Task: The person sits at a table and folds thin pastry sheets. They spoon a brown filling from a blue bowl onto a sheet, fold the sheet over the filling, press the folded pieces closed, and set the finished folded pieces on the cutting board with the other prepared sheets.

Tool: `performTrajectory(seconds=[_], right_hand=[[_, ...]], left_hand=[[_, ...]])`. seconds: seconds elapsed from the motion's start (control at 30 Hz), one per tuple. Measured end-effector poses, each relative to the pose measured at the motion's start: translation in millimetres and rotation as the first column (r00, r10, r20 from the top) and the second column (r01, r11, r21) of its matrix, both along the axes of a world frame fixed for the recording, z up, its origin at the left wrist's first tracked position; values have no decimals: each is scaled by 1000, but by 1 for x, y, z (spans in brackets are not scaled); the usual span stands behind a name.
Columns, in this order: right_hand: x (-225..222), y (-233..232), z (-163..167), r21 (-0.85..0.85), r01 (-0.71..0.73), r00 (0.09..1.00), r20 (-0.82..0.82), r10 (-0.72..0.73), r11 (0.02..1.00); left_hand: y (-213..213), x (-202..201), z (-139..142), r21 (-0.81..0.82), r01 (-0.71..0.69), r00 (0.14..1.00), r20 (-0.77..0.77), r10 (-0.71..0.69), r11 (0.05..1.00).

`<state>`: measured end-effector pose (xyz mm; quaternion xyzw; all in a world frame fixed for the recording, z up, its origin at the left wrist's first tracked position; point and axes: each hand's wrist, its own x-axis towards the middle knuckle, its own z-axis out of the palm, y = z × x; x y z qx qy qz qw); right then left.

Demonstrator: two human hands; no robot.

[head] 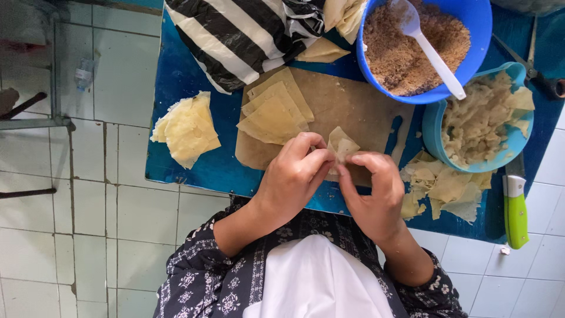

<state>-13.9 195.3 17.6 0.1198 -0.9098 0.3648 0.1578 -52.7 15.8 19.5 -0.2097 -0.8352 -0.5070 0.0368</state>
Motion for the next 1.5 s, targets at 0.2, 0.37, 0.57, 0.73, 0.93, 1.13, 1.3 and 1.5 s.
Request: performTrajectory(seconds=[0.2,0.37,0.57,0.73,0.93,1.13,1.3,1.5], right_hand=[[3,-3,2,-145,-1,1000,-3,0,989],[-4,4,9,114,-137,985,-88,148,984],[-9,18,28,183,-180,983,-1,183,967],[-17,36,34,354,-315,947,53,318,880],[-23,35,27,328,-286,958,74,277,900],[-21,35,33,436,-306,943,17,332,846],[-20,40,32,645,-285,884,-110,455,709],[-24,34,19,226,-195,972,173,158,954]], left_hand=[[-2,0,1,17,-5,1000,-4,5,1000],[-4,3,1,52,3,999,50,-5,999],[-9,8,-1,-114,58,993,-100,-69,992],[-14,11,0,-171,88,983,-147,-114,981],[-11,14,2,-201,88,968,-213,-131,976],[-11,14,-2,-315,30,947,-293,-128,949],[-5,13,-2,-299,39,947,-294,-131,954],[1,10,3,-270,10,951,-294,-93,963]])
